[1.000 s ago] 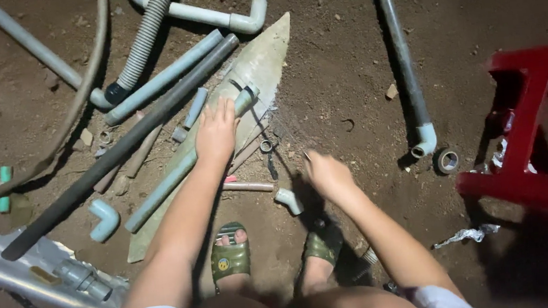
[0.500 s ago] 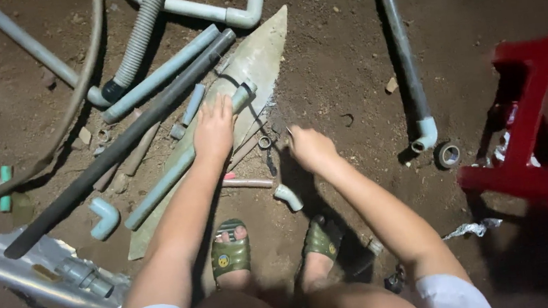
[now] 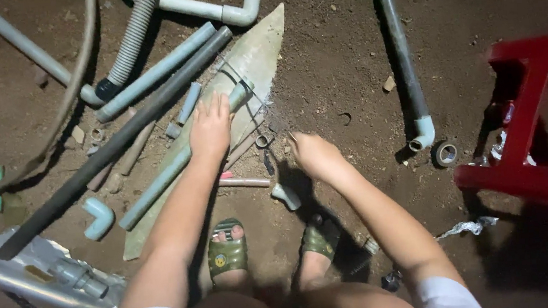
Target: The person saws a PVC pipe segment, then assembles multiple PVC pipes and elbow fittings into a short structure. They repeatedly test fit and adjust the pieces, handling pipes and fittings one at a time on the ground.
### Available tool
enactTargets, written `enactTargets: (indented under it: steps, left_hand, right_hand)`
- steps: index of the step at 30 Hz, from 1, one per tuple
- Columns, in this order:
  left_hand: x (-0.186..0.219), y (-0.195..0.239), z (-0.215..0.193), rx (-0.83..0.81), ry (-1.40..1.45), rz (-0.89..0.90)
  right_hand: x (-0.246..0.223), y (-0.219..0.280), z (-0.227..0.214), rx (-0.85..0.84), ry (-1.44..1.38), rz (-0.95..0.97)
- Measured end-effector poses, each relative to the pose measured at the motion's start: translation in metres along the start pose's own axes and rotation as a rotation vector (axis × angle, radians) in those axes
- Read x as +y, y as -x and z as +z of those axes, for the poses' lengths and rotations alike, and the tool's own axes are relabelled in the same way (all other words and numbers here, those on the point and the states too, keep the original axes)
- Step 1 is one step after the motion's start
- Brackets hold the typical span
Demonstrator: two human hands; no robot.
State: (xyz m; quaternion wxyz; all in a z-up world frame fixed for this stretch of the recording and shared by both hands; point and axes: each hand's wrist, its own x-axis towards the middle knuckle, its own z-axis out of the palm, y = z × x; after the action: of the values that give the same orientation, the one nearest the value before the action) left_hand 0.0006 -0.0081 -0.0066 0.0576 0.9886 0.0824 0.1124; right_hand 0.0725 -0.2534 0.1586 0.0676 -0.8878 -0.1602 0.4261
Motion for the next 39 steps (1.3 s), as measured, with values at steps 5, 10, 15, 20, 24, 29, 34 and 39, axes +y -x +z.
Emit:
enactTargets:
  steps: [5,10,15,20,24,29,34,39]
  left_hand:
    - [-0.002,0.001,-0.002,0.044,-0.004,0.028]
    - [-0.002,0.001,0.001,0.043,0.012,0.008]
    - [-0.002,0.001,0.003,0.007,0.024,-0.002]
    - [-0.005,0.002,0.003,-0.017,0.038,-0.002]
    - [-0.002,-0.004,-0.013,-0.076,0.119,-0.048]
    - [-0.007,-0.009,-0.018,-0.15,0.142,-0.047]
    - [-0.002,-0.01,-0.051,-0.313,0.251,-0.144]
    - [-0.02,0.033,-0.064,-0.378,0.139,-0.267]
  right_hand:
    - [0.016,-0.016,0.023,0.043,0.036,0.054]
    - [0.033,0.069,0.026,-0.052,0.02,0.149]
    - [0.031,0.019,0.024,0.024,0.036,0.072]
    - [0.007,-0.05,0.024,0.13,0.094,-0.032]
    - [0.045,0.027,0.038,0.061,0.072,0.081]
    - [0.104,0.123,0.071,0.133,-0.112,0.179]
    - [0.132,0.143,0.106,0.473,-0.382,0.08]
    - [0.119,0.14,0.107,0.579,-0.482,-0.12]
